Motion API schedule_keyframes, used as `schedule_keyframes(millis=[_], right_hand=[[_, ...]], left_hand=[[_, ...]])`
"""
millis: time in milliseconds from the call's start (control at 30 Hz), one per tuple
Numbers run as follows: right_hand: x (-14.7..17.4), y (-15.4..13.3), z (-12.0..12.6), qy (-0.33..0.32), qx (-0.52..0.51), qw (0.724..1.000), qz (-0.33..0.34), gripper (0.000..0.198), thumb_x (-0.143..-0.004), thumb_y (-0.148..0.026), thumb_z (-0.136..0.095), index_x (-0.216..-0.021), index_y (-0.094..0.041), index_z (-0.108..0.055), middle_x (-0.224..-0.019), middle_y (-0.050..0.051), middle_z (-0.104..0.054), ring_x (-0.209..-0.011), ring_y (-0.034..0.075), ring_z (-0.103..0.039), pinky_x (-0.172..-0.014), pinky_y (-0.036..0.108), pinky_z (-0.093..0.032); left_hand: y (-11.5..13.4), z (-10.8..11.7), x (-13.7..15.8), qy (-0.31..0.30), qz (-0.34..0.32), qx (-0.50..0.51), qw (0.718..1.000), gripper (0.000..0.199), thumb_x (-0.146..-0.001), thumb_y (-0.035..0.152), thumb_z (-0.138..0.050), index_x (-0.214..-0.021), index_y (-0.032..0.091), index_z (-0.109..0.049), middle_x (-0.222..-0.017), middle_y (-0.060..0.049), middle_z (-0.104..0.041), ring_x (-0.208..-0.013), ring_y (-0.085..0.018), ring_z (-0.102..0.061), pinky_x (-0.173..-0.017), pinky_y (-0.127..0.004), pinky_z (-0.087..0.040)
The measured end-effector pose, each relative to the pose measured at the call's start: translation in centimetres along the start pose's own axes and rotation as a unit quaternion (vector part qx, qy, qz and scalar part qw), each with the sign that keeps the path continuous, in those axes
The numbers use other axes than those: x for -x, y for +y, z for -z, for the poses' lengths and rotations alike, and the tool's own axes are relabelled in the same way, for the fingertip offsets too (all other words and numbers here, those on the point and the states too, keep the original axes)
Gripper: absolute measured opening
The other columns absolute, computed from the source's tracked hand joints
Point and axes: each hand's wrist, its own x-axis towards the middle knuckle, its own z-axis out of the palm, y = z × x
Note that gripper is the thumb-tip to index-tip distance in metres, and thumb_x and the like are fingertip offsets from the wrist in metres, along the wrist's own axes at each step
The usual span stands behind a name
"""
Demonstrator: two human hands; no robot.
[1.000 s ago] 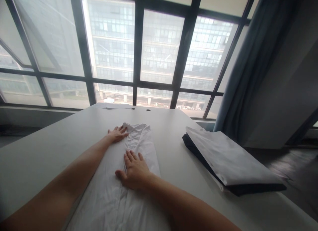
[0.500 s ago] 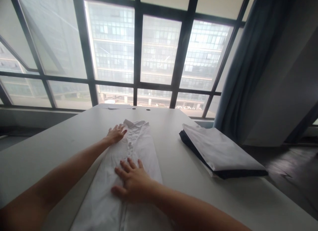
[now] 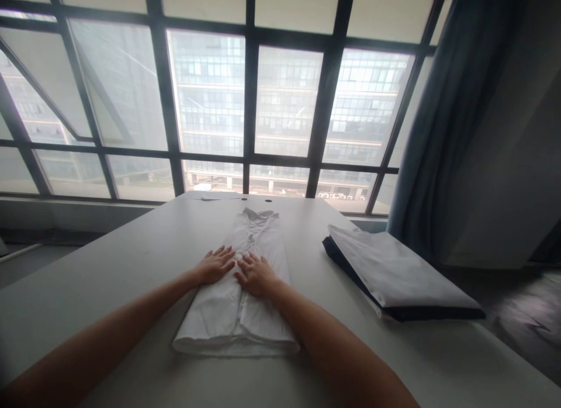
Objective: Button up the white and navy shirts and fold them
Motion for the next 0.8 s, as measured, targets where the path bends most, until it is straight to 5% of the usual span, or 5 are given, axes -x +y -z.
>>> schedule_keyframes(millis=[200, 300, 633, 800], right_hand=[[6.9, -2.9, 0.1, -0.027, -0.034, 0.998, 0.051, 0.072, -0.099, -0.057, -0.029, -0.158, -0.016, -0.02, -0.163, 0.011, -0.017, -0.151, 0.027, -0.01, -0.121, 0.05, -0.01], [8.9, -3.2, 0.7, -0.029, -0.015, 0.999, 0.032, 0.075, -0.099, -0.058, -0.028, -0.158, -0.012, -0.02, -0.163, 0.013, -0.017, -0.151, 0.027, -0.01, -0.121, 0.05, -0.007], [10.8, -1.8, 0.4, -0.014, -0.016, 1.0, 0.008, 0.073, -0.099, -0.059, -0.025, -0.155, -0.012, -0.029, -0.161, 0.013, -0.025, -0.15, 0.025, -0.018, -0.121, 0.05, -0.01], [10.0, 1.1, 0.7, 0.109, -0.038, 0.991, -0.066, 0.055, -0.101, -0.042, -0.03, -0.145, -0.015, -0.049, -0.152, 0.012, -0.045, -0.141, 0.023, -0.039, -0.119, 0.043, -0.024]], left_hand=[[3.9, -0.2, 5.9, -0.006, -0.135, 0.001, 0.991, 0.067, -0.099, 0.058, -0.029, -0.156, 0.022, -0.027, -0.162, -0.011, -0.023, -0.151, -0.025, -0.016, -0.12, -0.051, -0.013], [5.2, 0.1, 8.5, -0.01, -0.141, -0.012, 0.99, 0.07, -0.099, 0.06, -0.029, -0.156, 0.02, -0.026, -0.162, -0.012, -0.022, -0.151, -0.026, -0.016, -0.12, -0.05, -0.014], [5.7, 0.2, 11.6, -0.024, -0.152, 0.024, 0.988, 0.074, -0.097, 0.065, -0.025, -0.157, 0.021, -0.024, -0.162, -0.011, -0.021, -0.151, -0.026, -0.015, -0.121, -0.05, -0.009], [6.0, 0.6, 12.1, -0.052, -0.149, 0.035, 0.987, 0.076, -0.097, 0.065, -0.028, -0.158, 0.02, -0.022, -0.162, -0.011, -0.018, -0.151, -0.029, -0.014, -0.12, -0.053, -0.011]])
